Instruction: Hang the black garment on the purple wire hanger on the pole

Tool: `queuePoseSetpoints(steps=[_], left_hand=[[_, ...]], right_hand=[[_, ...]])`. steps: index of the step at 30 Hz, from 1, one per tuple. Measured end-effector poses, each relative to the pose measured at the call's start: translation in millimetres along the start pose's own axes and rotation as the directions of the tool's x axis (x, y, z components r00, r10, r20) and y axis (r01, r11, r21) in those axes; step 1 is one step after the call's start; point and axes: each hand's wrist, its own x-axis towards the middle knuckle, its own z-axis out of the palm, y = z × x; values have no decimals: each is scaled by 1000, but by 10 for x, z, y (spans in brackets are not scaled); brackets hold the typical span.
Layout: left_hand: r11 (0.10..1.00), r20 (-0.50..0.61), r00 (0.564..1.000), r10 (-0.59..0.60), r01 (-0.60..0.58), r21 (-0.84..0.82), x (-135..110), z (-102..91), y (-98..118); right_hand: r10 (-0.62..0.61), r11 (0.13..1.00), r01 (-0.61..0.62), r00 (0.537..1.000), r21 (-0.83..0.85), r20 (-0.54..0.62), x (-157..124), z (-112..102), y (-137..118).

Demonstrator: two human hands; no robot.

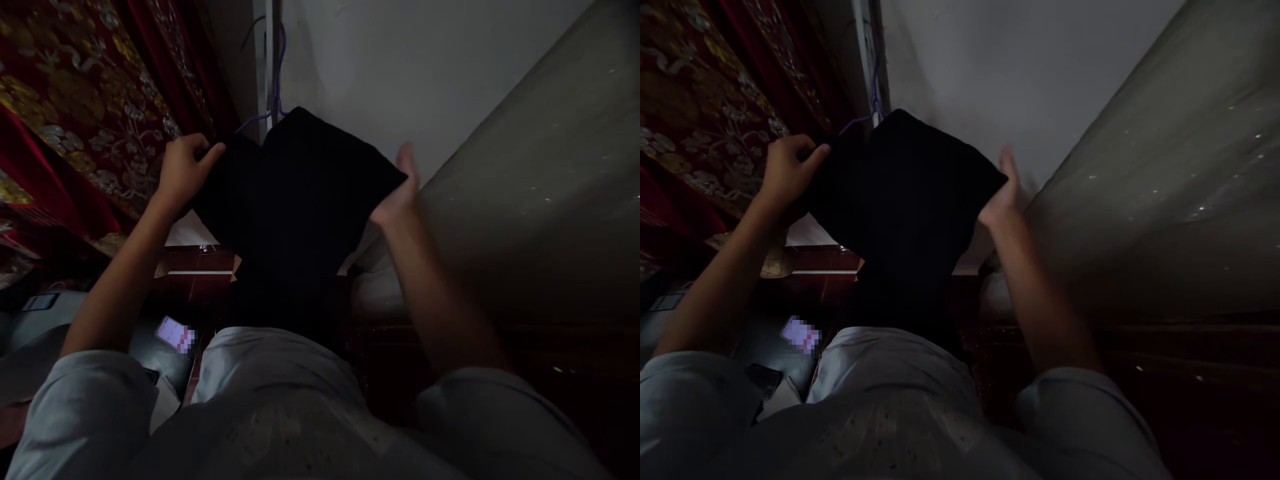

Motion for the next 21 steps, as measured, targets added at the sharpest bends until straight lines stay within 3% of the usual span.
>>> queuePoseSetpoints(steps=[3, 5, 9, 11, 12, 14, 15, 16, 17, 18, 19, 20, 21], left_hand=[[995, -7, 995, 95, -94, 34, 3, 52, 161], [972, 17, 972, 233, -234, 26, 34, 95, 360], [846, -1, 847, 532, -531, -51, 77, 102, 718], [796, -76, 802, 592, -597, -104, 58, 73, 841], [795, -106, 811, 576, -586, -156, 39, 54, 896], [841, -97, 905, 414, -422, -338, -15, 12, 1000], [853, -28, 960, 278, -261, -451, -50, -11, 1049], [828, 74, 988, 137, -73, -556, -96, -35, 1094], [765, 195, 981, 14, 115, -634, -154, -59, 1130], [687, 302, 951, -68, 264, -677, -227, -84, 1155], [631, 384, 916, -112, 364, -685, -318, -108, 1165], [614, 437, 890, -132, 420, -669, -423, -133, 1158], [633, 466, 873, -143, 442, -636, -539, -160, 1136]], right_hand=[[66, 998, -64, 995, 29, -71, -2, -106, -116], [26, 1000, -24, 994, 18, -111, -37, -85, -265], [-133, 977, 162, 973, 143, -191, -138, 52, -537], [-157, 956, 215, 950, 199, -271, -235, 66, -653], [-154, 953, 224, 937, 205, -313, -309, 57, -717], [-141, 972, 195, 933, 133, -331, -508, 37, -868], [-142, 985, 164, 952, 59, -271, -624, 39, -952], [-144, 989, 140, 980, -36, -137, -741, 57, -1035], [-132, 981, 139, 989, -134, 63, -851, 89, -1110], [-98, 962, 171, 945, -213, 313, -943, 134, -1169], [-49, 943, 220, 835, -250, 548, -1012, 187, -1207], [4, 931, 262, 687, -254, 727, -1051, 239, -1222], [50, 928, 282, 549, -242, 834, -1058, 284, -1211]])
